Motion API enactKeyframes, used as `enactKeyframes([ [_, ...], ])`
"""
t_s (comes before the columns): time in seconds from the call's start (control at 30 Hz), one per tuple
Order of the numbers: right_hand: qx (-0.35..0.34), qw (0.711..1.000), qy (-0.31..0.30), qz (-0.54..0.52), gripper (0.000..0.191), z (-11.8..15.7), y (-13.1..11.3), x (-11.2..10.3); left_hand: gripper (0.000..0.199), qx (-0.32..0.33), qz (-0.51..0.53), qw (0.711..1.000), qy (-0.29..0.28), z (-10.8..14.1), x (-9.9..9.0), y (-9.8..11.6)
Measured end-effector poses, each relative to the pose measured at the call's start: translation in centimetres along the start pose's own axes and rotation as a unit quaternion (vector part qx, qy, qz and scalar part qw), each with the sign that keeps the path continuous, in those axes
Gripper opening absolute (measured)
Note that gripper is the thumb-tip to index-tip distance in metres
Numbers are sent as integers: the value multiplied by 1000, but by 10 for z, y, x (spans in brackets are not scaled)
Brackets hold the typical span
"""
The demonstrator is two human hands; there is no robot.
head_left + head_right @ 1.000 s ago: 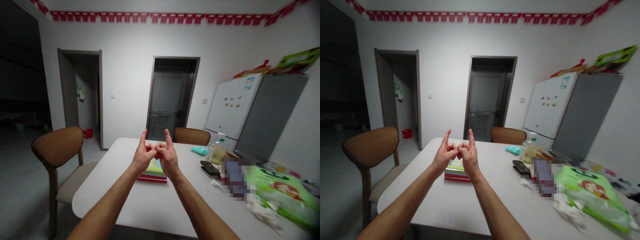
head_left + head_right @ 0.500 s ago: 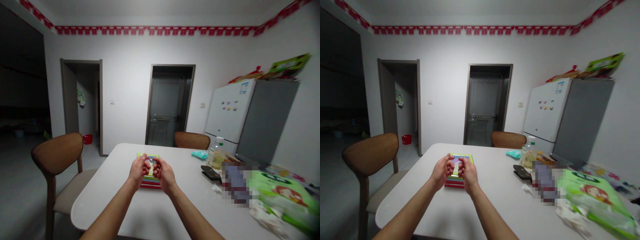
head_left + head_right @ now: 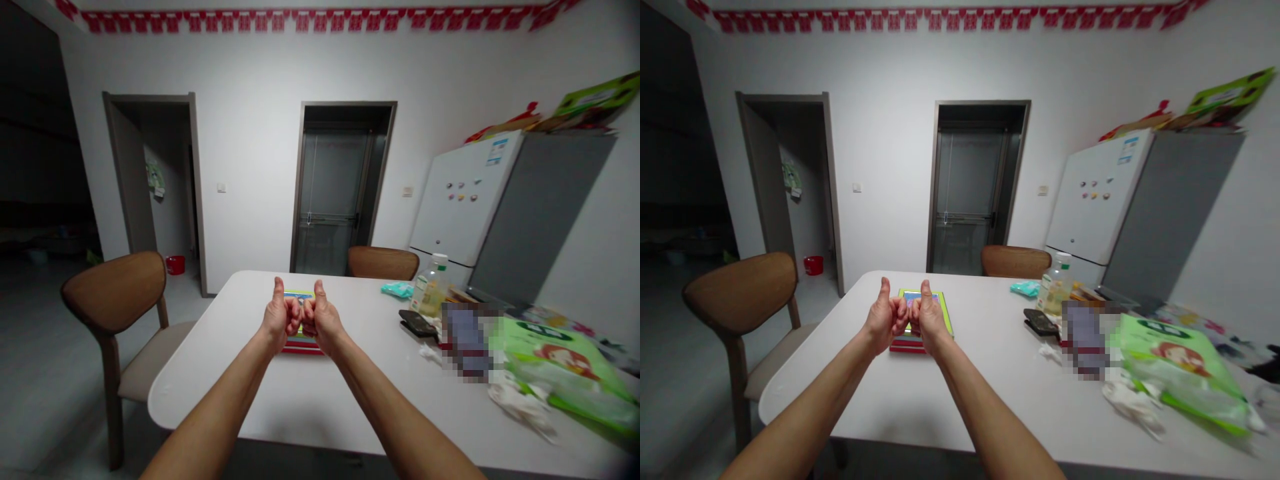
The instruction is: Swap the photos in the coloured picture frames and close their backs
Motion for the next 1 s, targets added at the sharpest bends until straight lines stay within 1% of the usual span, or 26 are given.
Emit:
enactKeyframes([
  [0.03, -9, 999, 18, 36, 56, -5, 4, -3, 65, -4, -4, 1000, 9, -1, -3, -4],
  [0.07, -28, 993, 50, 99, 55, -11, 8, -6, 64, -10, -9, 1000, 19, -1, -7, -10],
  [0.1, -53, 978, 89, 179, 54, -17, 13, -11, 63, -17, -15, 999, 31, 0, -12, -17],
  [0.13, -79, 953, 130, 262, 52, -23, 18, -17, 62, -27, -21, 998, 44, 1, -17, -25],
  [0.17, -107, 914, 168, 354, 48, -29, 25, -23, 60, -39, -27, 997, 58, 3, -23, -35],
  [0.2, -122, 888, 186, 403, 38, -35, 33, -30, 57, -51, -33, 996, 72, 6, -30, -46],
  [0.23, -129, 871, 195, 432, 28, -39, 40, -36, 53, -67, -38, 993, 85, 10, -37, -58],
  [0.27, -132, 860, 200, 451, 23, -43, 48, -43, 49, -81, -42, 991, 98, 14, -44, -70],
  [0.3, -134, 852, 201, 465, 26, -45, 55, -49, 45, -91, -43, 989, 110, 18, -50, -81],
  [0.33, -139, 837, 205, 488, 31, -46, 61, -54, 42, -99, -43, 987, 120, 22, -55, -92],
  [0.37, -147, 814, 210, 521, 33, -47, 66, -57, 39, -104, -41, 985, 129, 26, -58, -101],
  [0.47, -171, 727, 211, 630, 32, -43, 75, -57, 30, -99, -27, 984, 148, 31, -63, -117],
  [0.5, -176, 707, 201, 655, 30, -41, 76, -55, 28, -89, -20, 984, 151, 31, -62, -120],
  [0.53, -180, 699, 184, 667, 28, -37, 78, -52, 26, -75, -13, 985, 155, 30, -61, -121],
  [0.57, -184, 700, 161, 671, 27, -33, 79, -49, 24, -57, -6, 986, 158, 29, -59, -121],
  [0.6, -187, 707, 137, 668, 25, -28, 80, -46, 22, -36, -1, 986, 162, 29, -57, -121],
  [0.63, -188, 722, 117, 655, 24, -22, 80, -44, 21, -14, 2, 986, 167, 29, -55, -119],
  [0.7, -198, 770, 98, 599, 27, -12, 78, -44, 20, 29, -4, 984, 177, 32, -51, -115],
  [0.73, -205, 798, 105, 557, 30, -7, 76, -47, 20, 47, -12, 983, 178, 36, -48, -111],
  [0.8, -209, 853, 150, 454, 36, 3, 68, -56, 21, 77, -29, 982, 171, 47, -42, -101],
  [0.83, -201, 876, 182, 399, 39, 8, 64, -62, 21, 93, -44, 982, 158, 55, -37, -93],
  [0.9, -162, 912, 237, 292, 46, 21, 56, -74, 17, 126, -88, 981, 120, 73, -26, -74],
  [0.93, -139, 926, 254, 242, 50, 29, 53, -79, 12, 161, -167, 970, 69, 83, -19, -62],
  [0.97, -117, 938, 261, 196, 53, 39, 51, -83, 10, 185, -247, 951, 26, 92, -11, -51],
  [1.0, -98, 948, 260, 154, 55, 48, 49, -85, 13, 210, -308, 928, -12, 102, -4, -41],
])
Point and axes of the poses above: each hand's wrist, its own z-axis away from the middle knuckle, its own x-axis out of the palm, y = z × x, the point moved 2 cm from there along -z, towards the middle knuckle, and after that the axes turned 15 degrees about x, right-handed, at the moved point
